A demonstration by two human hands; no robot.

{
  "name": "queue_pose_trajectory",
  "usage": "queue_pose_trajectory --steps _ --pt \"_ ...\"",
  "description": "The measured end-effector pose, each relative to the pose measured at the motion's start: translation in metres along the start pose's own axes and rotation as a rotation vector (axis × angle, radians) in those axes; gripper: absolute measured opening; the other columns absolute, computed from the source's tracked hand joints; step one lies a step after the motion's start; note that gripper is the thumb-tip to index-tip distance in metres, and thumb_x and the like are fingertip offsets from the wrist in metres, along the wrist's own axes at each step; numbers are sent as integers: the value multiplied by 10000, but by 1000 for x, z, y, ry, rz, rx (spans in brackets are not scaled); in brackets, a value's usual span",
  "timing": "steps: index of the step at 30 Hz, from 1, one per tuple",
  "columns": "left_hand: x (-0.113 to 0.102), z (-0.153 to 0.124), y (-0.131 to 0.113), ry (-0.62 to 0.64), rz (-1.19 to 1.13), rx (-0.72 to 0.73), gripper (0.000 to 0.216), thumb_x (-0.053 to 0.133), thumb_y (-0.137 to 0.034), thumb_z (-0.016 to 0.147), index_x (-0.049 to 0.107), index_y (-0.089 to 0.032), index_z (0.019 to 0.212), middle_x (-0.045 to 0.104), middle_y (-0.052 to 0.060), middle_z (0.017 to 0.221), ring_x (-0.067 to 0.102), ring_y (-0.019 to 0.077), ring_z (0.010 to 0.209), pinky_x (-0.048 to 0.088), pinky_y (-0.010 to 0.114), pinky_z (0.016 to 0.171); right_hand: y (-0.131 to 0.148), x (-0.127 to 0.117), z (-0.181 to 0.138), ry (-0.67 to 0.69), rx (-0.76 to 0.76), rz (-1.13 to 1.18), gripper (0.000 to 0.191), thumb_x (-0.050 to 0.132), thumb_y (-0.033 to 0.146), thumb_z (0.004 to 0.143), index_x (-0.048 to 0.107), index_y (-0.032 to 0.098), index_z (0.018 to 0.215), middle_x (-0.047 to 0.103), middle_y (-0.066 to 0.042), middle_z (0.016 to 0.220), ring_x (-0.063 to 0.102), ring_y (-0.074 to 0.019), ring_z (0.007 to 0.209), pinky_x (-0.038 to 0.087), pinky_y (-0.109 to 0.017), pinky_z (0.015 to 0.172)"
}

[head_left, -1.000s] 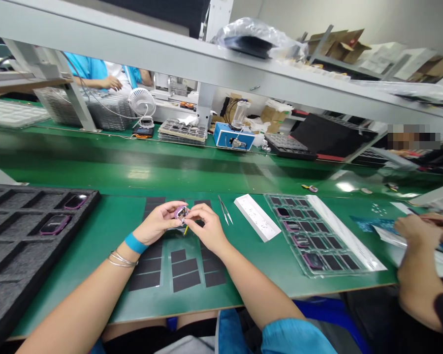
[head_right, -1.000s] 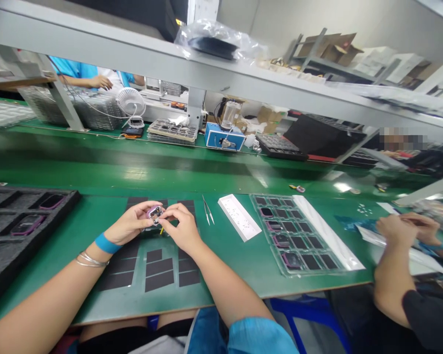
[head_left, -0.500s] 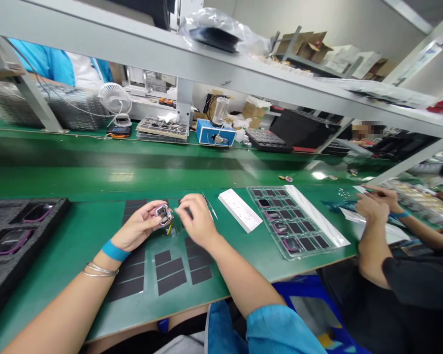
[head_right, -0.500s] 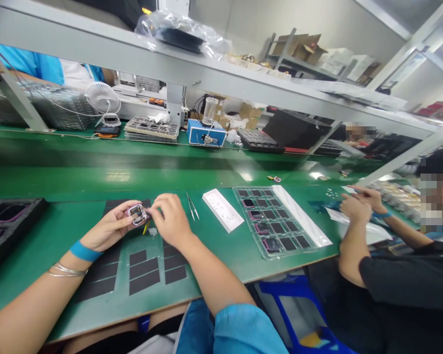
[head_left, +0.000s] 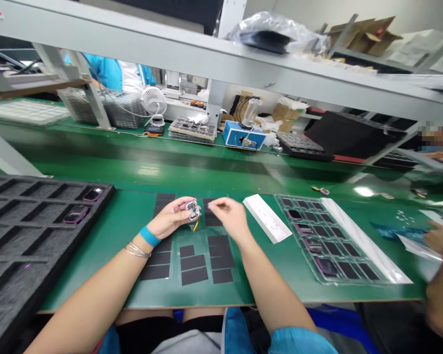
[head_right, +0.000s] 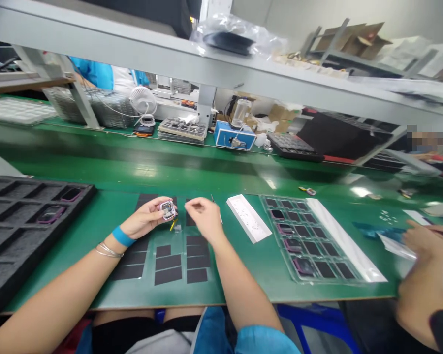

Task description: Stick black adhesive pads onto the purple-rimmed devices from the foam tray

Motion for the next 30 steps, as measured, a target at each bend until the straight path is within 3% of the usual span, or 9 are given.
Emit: queue_pose_trajectory --steps 2,4,10,14,20,24,27,29,30 --pt "0 0 0 11 -1 12 421 779 -141 632 632 -182 1025 672 45 984 647 157 877 521 274 799 1 28 -10 21 7 85 132 667 315 693 657 187 726 706 -41 753 672 -195 706 547 -312 692" --pt "0 1 1 16 8 15 428 778 -129 629 634 -182 1028 675 44 971 646 148 858 520 261 789 -2 37 -15 4 13 109 113 664 299 686 648 189 708 700 -34 733 675 -194 691 555 -309 679" --pt "0 1 0 18 68 42 442 781 -120 617 640 -169 1032 682 56 946 647 144 810 518 230 721 -6 32 -14 5 -3 70 97 649 293 690 646 196 701 709 -34 755 680 -201 701 557 -319 686" --pt "1 1 -4 -5 144 88 436 793 -128 599 653 -160 1011 682 65 953 638 152 837 512 248 759 -2 33 -15 3 -35 23 96 634 290 712 648 196 693 701 -30 741 673 -193 694 548 -308 681" --pt "0 0 -3 -52 175 103 457 814 -140 564 661 -167 994 676 59 961 625 147 849 506 252 775 15 37 -23 -22 -315 -227 119 549 208 796 641 220 720 682 -43 778 637 -188 750 518 -328 727" --pt "-1 -1 -1 -72 152 101 457 807 -144 575 654 -167 1005 675 57 969 623 145 851 504 251 777 18 42 -27 8 -451 -373 175 485 188 850 631 238 768 667 -54 816 611 -201 823 463 -405 895" --pt "-1 0 0 -66 135 69 438 796 -140 595 647 -167 1006 675 48 954 626 136 829 508 240 756 11 42 -22 18 -374 -300 115 537 213 834 611 234 749 650 -48 823 593 -203 861 417 -445 970" --pt "-2 1 -1 -71 114 57 425 788 -150 611 643 -172 1011 676 43 949 630 133 812 511 236 741 -1 41 -16 18 -208 -81 51 614 273 786 598 225 795 640 -55 906 591 -202 926 458 -423 928" --pt "-3 1 -2 -77 101 60 423 785 -157 618 641 -175 1015 677 42 951 632 133 811 511 234 739 -8 43 -14 47 -100 71 144 654 305 751 590 223 850 633 -56 960 594 -199 956 482 -402 900"
Point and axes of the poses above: each hand's wrist, its own z-axis towards the middle knuckle, its own x-axis out of the palm, y = z × x, the point moved 6 cm from there along z, towards the middle knuckle
